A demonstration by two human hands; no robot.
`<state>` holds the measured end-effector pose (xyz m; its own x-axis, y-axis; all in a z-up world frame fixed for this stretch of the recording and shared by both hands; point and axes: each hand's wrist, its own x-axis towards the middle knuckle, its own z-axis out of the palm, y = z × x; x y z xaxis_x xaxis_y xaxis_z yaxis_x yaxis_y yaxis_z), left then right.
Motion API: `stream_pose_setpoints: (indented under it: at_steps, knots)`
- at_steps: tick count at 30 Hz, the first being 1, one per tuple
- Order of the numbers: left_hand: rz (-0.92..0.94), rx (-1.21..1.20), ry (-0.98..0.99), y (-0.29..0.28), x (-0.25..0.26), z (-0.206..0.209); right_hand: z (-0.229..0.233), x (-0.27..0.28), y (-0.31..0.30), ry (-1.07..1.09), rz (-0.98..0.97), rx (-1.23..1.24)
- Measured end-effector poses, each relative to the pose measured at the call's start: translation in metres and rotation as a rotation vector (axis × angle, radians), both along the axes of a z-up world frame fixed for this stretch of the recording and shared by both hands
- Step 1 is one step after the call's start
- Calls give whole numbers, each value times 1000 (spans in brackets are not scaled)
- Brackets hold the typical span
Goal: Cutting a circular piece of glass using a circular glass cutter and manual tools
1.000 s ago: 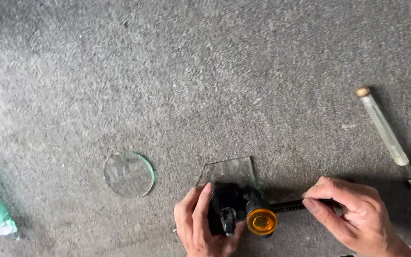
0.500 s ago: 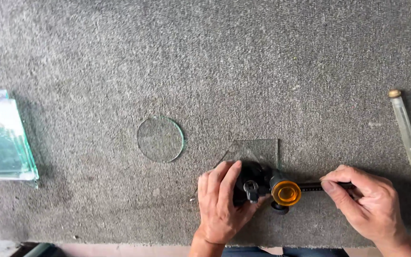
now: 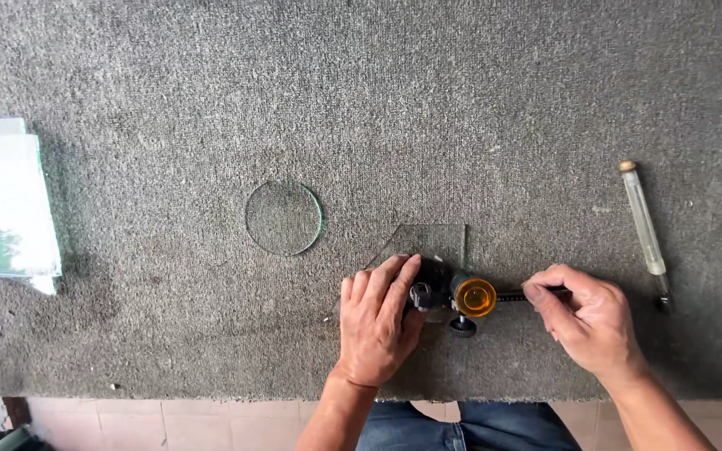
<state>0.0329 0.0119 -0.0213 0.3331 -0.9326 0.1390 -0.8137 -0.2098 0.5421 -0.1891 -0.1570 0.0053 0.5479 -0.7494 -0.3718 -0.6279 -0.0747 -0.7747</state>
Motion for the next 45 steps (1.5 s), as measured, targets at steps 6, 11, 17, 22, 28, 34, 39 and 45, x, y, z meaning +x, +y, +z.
stream_pose_setpoints:
  at_steps: [6, 11, 17, 22, 28, 34, 39, 45]
  knots:
    - [35, -41, 36, -7, 1, 11, 3, 2, -3, -20, 17, 29]
    - [79, -85, 43, -12, -1, 14, 31, 19, -5, -40, 184, -325]
    - [83, -68, 114, -9, -3, 13, 82, 64, 7, -174, 317, -853]
    - [166, -147, 130, -7, -6, 7, 57, 99, 22, -332, 527, -841]
    - [161, -114, 121, -7, -10, 5, 53, 111, 24, -301, 554, -807]
    - [129, -81, 111, -9, -4, 18, 39, 121, 6, -118, 647, -704]
    - [145, -56, 126, -15, -2, 21, 53, 135, -6, 99, 571, -382]
    - [122, -7, 134, -6, -13, 21, 24, 139, -15, 333, 557, -122]
